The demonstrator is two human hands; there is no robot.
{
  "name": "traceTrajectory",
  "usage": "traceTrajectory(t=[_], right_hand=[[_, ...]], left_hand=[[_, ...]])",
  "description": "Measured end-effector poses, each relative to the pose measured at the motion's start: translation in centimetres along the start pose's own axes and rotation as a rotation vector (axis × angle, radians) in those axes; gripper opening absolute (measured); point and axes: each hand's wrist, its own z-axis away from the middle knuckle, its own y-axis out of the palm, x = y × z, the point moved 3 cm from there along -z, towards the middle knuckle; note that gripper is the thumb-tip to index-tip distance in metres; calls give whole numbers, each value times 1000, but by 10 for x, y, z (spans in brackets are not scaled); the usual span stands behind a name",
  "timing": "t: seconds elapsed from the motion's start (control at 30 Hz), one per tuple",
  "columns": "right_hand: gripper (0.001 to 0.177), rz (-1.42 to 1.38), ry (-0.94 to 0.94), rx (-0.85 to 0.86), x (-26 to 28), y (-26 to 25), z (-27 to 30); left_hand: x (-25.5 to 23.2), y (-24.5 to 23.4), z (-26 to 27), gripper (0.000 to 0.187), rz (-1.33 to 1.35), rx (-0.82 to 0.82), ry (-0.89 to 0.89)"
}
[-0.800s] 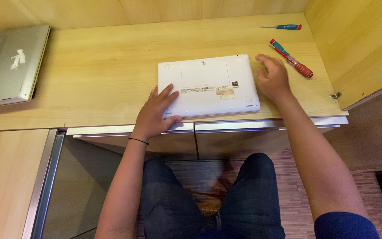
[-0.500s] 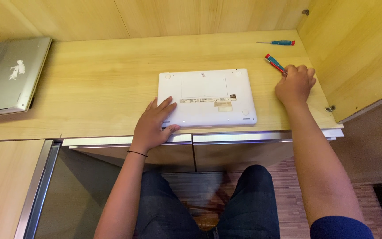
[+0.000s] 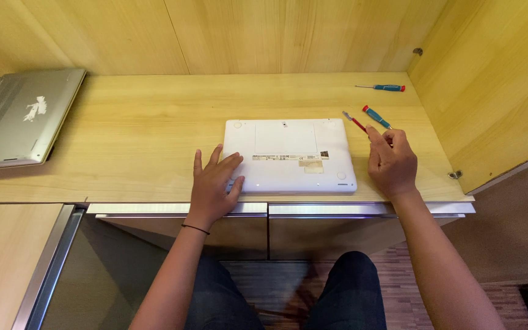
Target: Disassembling a white laptop by removing screws and prying open the bottom casing and internal panels.
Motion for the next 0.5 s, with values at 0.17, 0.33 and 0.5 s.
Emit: traceTrajectory(t=[0.17, 0.33, 0.5], right_hand=[[32, -95, -137, -105, 18, 6, 14], [33, -372, -97, -106, 78, -7, 10], [44, -493, -60, 17, 107, -14, 13]], left_hand=[[-34, 20, -4, 33, 378, -222, -45], [-83, 45, -32, 43, 1124, -82, -433], [-102, 54, -33, 19, 1059, -189, -557]])
